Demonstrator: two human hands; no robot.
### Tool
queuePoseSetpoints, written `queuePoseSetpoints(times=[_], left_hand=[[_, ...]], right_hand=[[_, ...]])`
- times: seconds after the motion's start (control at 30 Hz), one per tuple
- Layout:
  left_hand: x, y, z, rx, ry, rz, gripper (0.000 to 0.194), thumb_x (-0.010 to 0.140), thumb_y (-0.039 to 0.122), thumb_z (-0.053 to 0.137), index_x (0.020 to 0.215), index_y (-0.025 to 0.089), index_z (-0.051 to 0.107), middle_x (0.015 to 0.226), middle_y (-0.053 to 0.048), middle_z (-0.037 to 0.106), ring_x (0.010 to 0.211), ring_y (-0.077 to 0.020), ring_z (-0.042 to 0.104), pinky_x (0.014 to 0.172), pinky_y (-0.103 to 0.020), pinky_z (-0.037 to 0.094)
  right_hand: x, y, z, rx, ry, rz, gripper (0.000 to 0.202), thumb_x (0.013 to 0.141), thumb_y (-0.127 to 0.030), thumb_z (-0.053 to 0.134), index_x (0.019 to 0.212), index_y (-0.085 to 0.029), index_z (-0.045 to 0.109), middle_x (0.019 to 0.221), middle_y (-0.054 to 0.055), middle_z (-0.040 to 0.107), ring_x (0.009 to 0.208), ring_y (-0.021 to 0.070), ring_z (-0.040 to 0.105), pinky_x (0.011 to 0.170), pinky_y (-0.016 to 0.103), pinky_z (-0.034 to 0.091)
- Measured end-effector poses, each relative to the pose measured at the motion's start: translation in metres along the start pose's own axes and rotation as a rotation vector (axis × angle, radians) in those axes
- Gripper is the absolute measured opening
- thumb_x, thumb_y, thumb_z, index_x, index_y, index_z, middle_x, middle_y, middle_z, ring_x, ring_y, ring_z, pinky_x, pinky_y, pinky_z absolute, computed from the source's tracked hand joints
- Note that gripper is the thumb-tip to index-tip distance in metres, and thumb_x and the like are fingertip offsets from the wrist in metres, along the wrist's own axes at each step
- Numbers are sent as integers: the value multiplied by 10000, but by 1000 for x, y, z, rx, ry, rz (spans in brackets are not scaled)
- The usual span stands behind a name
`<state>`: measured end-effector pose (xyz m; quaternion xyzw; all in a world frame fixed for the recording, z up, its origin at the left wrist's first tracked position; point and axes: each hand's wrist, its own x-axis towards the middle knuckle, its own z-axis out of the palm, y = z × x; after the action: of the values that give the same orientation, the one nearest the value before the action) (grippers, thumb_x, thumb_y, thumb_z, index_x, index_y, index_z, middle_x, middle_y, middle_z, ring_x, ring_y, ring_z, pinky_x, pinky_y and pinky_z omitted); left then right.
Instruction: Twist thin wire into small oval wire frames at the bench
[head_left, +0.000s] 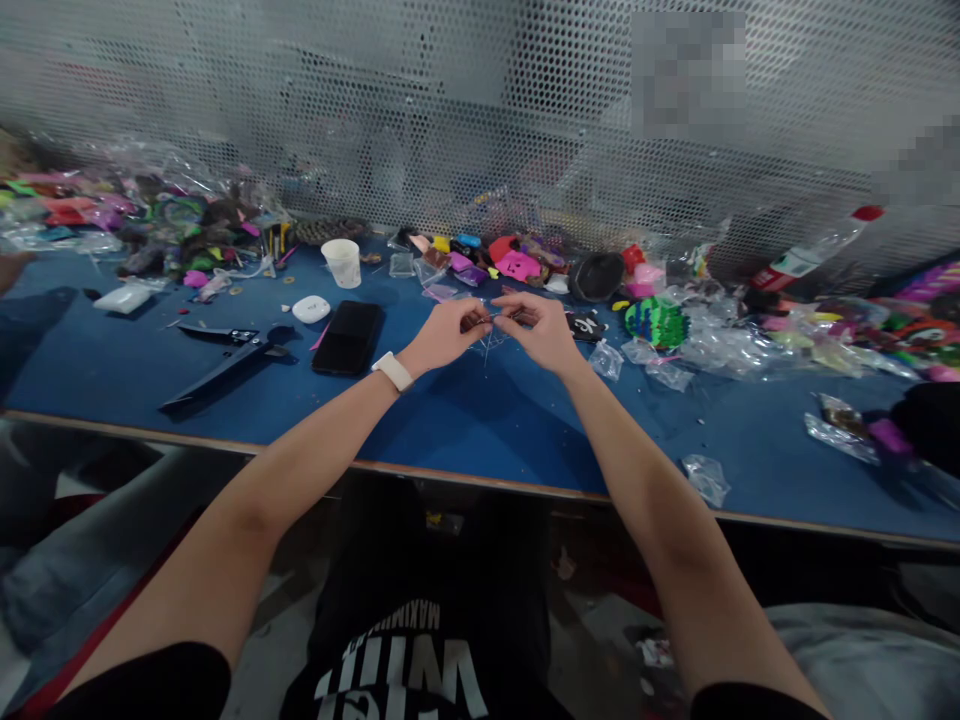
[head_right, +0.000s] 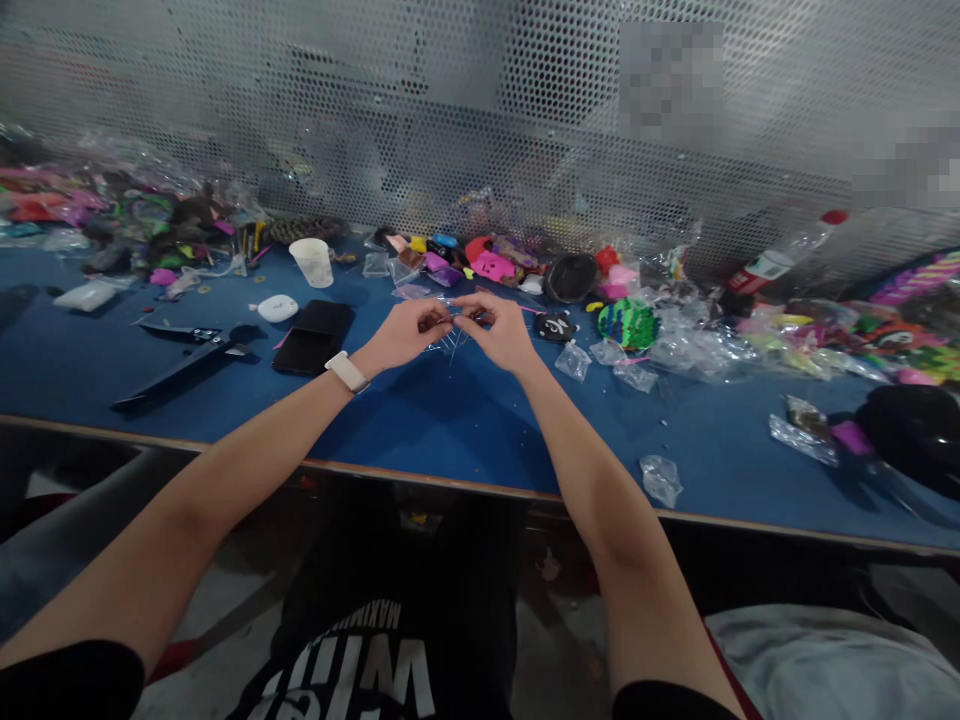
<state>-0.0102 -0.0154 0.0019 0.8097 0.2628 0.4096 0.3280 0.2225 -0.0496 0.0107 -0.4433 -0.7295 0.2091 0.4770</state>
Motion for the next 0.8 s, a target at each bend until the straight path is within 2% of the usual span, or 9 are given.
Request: queuePoseSetpoints(times=[0.1, 0.2, 0.37, 0.53, 0.6, 0.67, 0.8], left_hand=[[1, -3, 3, -27, -4, -18, 136, 1066, 230, 714, 933, 247, 686, 824, -39, 776, 737, -198, 731, 724, -375, 596], [1, -5, 6, -81, -20, -36, 170, 1087, 245, 676, 917, 246, 662, 819, -39, 762, 734, -195, 735, 710, -366, 598], [-1, -4, 9, -53, -21, -22, 213, 1122, 279, 642, 912, 249, 639, 832, -41, 764, 743, -194, 740, 726, -371, 593], [-4, 0, 10, 2, 21, -15, 31, 1093, 234, 674, 1082, 261, 685, 806, -14, 781, 704, -200, 737, 744, -389, 596], [-5, 2, 10, 5, 15, -2, 47, 1090, 219, 665, 1089, 261, 687, 822, -14, 789, 689, -194, 724, 733, -386, 586], [-6, 5, 10, 10, 15, 19, 90, 1093, 200, 640, 1044, 253, 693, 860, -24, 795, 712, -188, 727, 739, -380, 585], [-6, 10, 10, 74, 94, 52, 86, 1071, 189, 691, 1011, 240, 727, 954, -55, 811, 855, -206, 764, 789, -375, 608]], right_hand=[[2, 1, 2, 105, 33, 41, 561, 916, -693, 918, 1292, -283, 847, 966, 40, 838, 878, 243, 797, 843, 429, 686], [2, 4, 4, 190, 43, 55, 628, 898, -728, 930, 1320, -278, 815, 938, 29, 827, 808, 227, 782, 832, 430, 694], [0, 2, 6, 182, -10, 59, 571, 892, -720, 933, 1240, -276, 840, 918, 30, 820, 767, 221, 762, 779, 429, 689], [0, -1, 8, 141, -2, 58, 525, 949, -759, 867, 1202, -299, 867, 871, 10, 811, 718, 208, 736, 743, 424, 671], [0, -1, 9, 130, -1, 49, 528, 962, -772, 847, 1180, -291, 862, 851, 10, 802, 694, 204, 726, 729, 422, 667], [0, -3, 11, 121, 20, 44, 541, 968, -773, 844, 1205, -287, 841, 843, 11, 791, 685, 203, 721, 725, 418, 667], [-3, -9, 13, 82, 84, 43, 577, 986, -757, 844, 1344, -310, 768, 876, 9, 776, 734, 210, 733, 758, 411, 676]])
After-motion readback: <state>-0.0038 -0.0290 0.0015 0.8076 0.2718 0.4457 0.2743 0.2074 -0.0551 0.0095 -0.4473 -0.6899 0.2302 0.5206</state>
